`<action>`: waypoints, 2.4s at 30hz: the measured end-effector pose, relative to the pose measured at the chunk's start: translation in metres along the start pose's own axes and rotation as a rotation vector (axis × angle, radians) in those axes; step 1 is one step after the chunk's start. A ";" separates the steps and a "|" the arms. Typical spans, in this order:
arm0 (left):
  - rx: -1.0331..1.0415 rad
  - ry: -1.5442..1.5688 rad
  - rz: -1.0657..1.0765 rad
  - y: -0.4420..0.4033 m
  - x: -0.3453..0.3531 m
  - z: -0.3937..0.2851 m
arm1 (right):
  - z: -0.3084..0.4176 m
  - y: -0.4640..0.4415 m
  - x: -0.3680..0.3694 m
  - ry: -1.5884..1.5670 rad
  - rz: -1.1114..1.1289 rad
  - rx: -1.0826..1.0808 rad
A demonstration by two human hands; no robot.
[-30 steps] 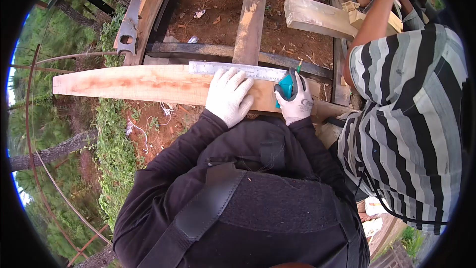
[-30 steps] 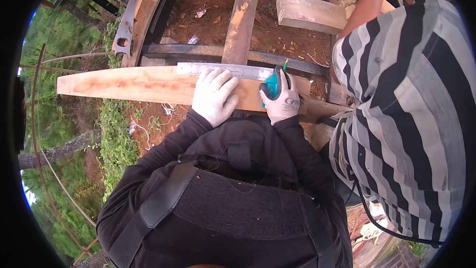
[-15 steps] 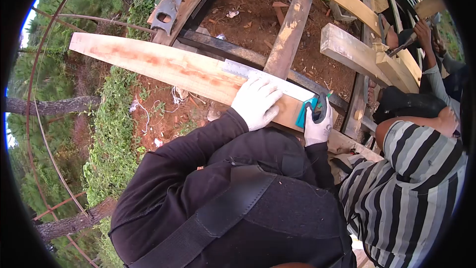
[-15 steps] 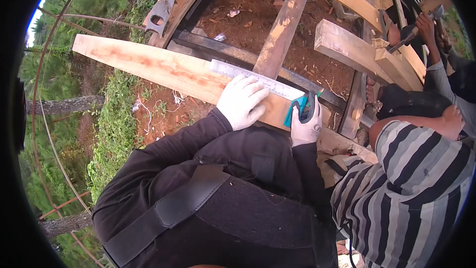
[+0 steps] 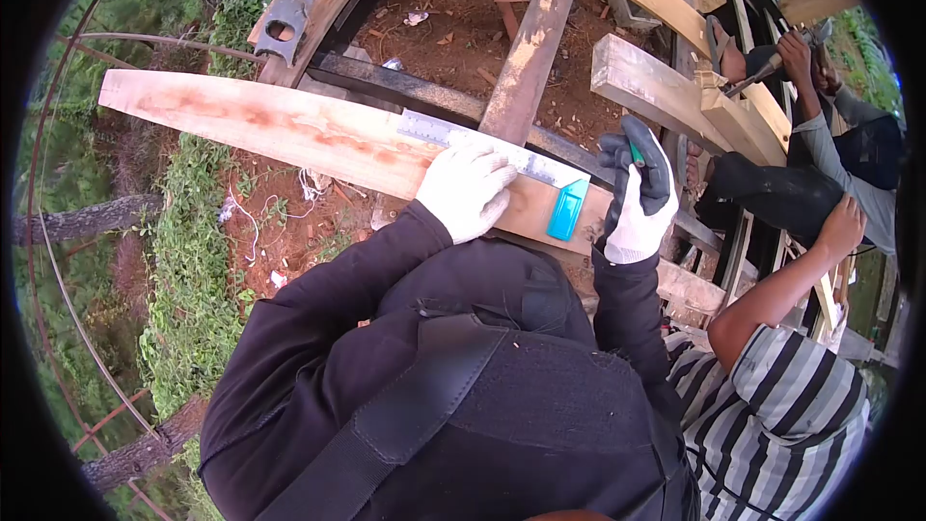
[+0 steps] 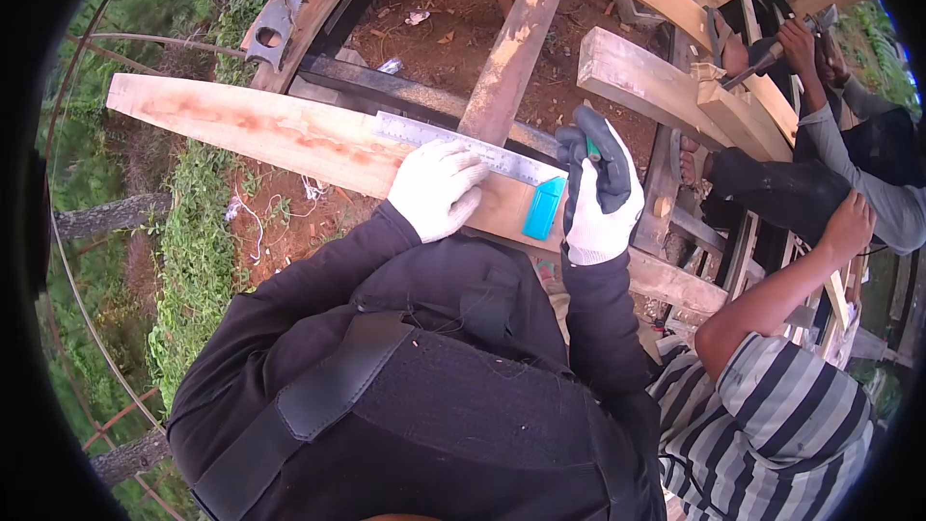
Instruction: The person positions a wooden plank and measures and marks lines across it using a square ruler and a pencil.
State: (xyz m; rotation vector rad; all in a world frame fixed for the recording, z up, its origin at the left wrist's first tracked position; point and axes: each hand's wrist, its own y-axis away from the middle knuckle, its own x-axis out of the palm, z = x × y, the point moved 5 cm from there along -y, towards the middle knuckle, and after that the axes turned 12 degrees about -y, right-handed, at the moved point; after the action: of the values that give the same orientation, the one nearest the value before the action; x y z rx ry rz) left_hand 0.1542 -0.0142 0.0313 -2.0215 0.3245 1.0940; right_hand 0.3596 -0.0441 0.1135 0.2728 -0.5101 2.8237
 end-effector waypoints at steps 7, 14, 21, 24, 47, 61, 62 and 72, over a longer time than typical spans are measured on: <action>-0.020 0.025 -0.035 0.003 0.003 0.006 | -0.022 -0.028 0.029 0.095 0.118 0.097; 0.016 0.069 -0.230 0.009 -0.005 0.012 | -0.110 -0.033 0.127 0.202 0.537 0.352; -0.059 0.041 -0.100 0.015 0.002 0.018 | -0.137 -0.045 0.180 0.481 0.838 0.368; -0.055 0.038 -0.116 0.016 0.002 0.018 | -0.144 -0.049 0.186 0.561 0.897 0.420; -0.021 0.068 -0.196 0.016 0.007 0.020 | -0.160 -0.071 0.202 0.830 0.968 0.024; 0.010 0.102 0.087 -0.009 0.008 0.003 | -0.043 -0.008 -0.126 0.133 -0.257 0.158; 0.003 0.051 0.060 -0.009 0.008 0.002 | -0.043 0.010 -0.134 0.077 -0.295 0.153; 0.036 -0.059 0.076 -0.001 0.014 -0.004 | -0.052 0.120 -0.092 0.225 -0.398 0.281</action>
State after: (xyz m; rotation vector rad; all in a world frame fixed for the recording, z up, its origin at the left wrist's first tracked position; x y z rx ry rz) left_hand 0.1656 -0.0147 0.0224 -1.9553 0.3902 1.1836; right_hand 0.4060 -0.1539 0.0065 0.0917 -0.0037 2.4838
